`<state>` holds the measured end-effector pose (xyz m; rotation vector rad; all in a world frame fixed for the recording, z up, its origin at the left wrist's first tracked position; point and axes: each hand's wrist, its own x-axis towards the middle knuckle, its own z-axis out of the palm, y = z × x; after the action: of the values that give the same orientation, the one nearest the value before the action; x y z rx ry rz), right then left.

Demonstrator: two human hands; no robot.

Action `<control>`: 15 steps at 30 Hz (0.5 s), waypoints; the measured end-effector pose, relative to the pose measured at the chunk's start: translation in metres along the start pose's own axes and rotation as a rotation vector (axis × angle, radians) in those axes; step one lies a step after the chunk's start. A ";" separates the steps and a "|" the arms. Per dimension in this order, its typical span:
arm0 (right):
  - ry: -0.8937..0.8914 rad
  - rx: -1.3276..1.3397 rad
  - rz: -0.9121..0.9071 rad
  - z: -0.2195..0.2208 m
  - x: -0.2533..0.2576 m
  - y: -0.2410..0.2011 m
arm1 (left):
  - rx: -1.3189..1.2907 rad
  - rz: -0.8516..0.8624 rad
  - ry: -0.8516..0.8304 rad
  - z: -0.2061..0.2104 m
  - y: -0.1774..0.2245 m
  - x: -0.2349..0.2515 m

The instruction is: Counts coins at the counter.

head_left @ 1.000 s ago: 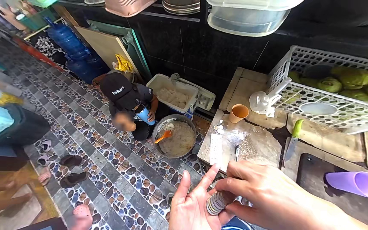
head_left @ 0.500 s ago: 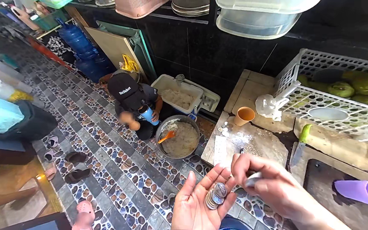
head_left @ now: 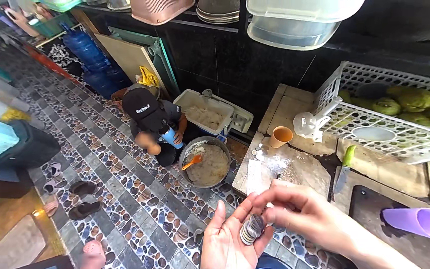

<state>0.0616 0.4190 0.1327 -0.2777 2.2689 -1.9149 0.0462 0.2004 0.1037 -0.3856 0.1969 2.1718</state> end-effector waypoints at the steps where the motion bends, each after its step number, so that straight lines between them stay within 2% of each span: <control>1: -0.028 -0.243 -0.110 0.002 -0.001 0.001 | 0.021 -0.007 -0.014 0.000 0.000 -0.001; 3: -0.087 -0.584 -0.246 0.009 -0.002 0.000 | 0.065 -0.029 -0.030 0.001 0.000 -0.002; 5: -0.106 -0.787 -0.307 0.015 -0.001 -0.002 | 0.091 -0.037 -0.026 0.002 0.000 -0.002; 10: -0.126 -0.919 -0.308 0.017 0.003 -0.008 | 0.095 -0.024 -0.037 0.001 0.001 -0.003; 15: -0.137 -0.938 -0.326 0.017 0.005 -0.005 | 0.075 -0.033 -0.057 -0.002 0.003 -0.003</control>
<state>0.0612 0.4010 0.1348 -0.8850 2.9734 -0.7233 0.0462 0.1960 0.1028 -0.2821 0.2385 2.1335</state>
